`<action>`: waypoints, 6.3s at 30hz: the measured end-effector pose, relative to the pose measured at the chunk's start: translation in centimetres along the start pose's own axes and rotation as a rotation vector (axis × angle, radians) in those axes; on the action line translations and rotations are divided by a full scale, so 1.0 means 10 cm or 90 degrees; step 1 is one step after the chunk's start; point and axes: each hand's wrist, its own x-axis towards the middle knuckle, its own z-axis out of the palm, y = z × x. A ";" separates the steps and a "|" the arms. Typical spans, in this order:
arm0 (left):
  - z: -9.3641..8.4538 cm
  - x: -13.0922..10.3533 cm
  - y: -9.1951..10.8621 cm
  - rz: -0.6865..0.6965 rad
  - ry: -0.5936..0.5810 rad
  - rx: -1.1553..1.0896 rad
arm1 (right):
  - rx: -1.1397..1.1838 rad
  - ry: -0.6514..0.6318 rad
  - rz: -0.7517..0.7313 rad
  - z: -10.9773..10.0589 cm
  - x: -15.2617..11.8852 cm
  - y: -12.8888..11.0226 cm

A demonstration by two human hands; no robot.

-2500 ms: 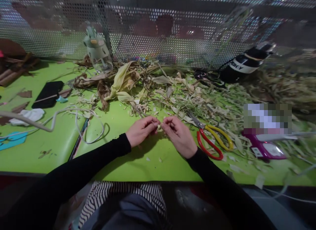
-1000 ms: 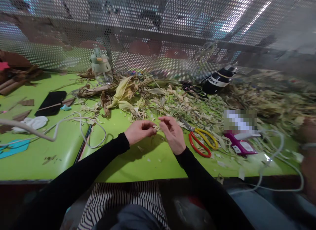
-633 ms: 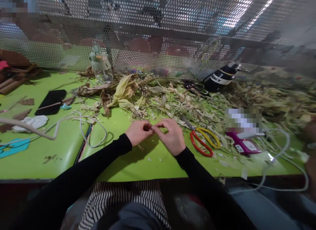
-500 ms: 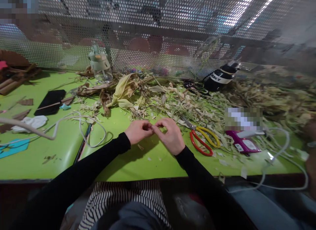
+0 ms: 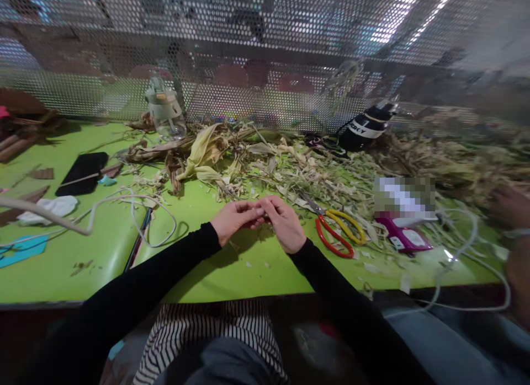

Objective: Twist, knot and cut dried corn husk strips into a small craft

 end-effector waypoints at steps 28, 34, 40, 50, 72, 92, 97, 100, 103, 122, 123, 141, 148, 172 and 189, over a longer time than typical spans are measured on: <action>0.11 -0.03 -0.06 0.252 0.087 0.091 | 0.090 0.091 -0.093 0.00 -0.05 -0.01; 0.16 -0.03 -0.08 0.183 0.107 -0.036 | 0.008 0.159 -0.159 -0.02 -0.09 -0.05; 0.12 0.01 -0.12 0.101 0.078 -0.100 | -0.305 0.178 -0.358 -0.03 -0.18 -0.11; 0.03 0.00 0.03 0.047 0.013 0.041 | -0.145 0.085 -0.167 -0.05 -0.06 -0.05; 0.00 -0.08 0.00 0.203 -0.039 0.433 | 0.007 0.024 -0.037 -0.12 -0.08 -0.05; -0.15 0.03 0.08 0.155 -0.033 0.233 | -0.327 -0.083 -0.163 -0.11 -0.15 -0.17; -0.17 0.00 0.16 0.138 -0.075 0.223 | -0.197 -0.159 -0.099 -0.14 -0.15 -0.21; -0.16 -0.01 0.18 0.155 -0.091 0.211 | -0.101 -0.177 -0.074 -0.15 -0.16 -0.23; -0.16 0.00 0.18 0.143 -0.111 0.180 | -0.054 -0.208 -0.068 -0.16 -0.16 -0.24; -0.14 0.02 0.04 0.109 -0.102 0.309 | -0.221 -0.056 -0.064 -0.10 -0.12 -0.16; -0.14 0.02 0.02 0.112 -0.093 0.328 | -0.229 -0.048 -0.071 -0.09 -0.13 -0.15; -0.03 -0.03 0.14 0.001 -0.046 0.066 | -0.294 -0.011 -0.046 -0.13 -0.08 -0.11; -0.07 0.00 0.12 0.035 -0.026 0.241 | -0.219 -0.035 -0.110 -0.12 -0.08 -0.05; -0.15 -0.01 0.11 0.246 0.041 0.586 | 0.119 -0.077 0.145 -0.14 -0.05 -0.14; -0.08 -0.03 0.02 0.324 -0.041 0.745 | 0.168 -0.012 0.134 -0.08 -0.05 -0.10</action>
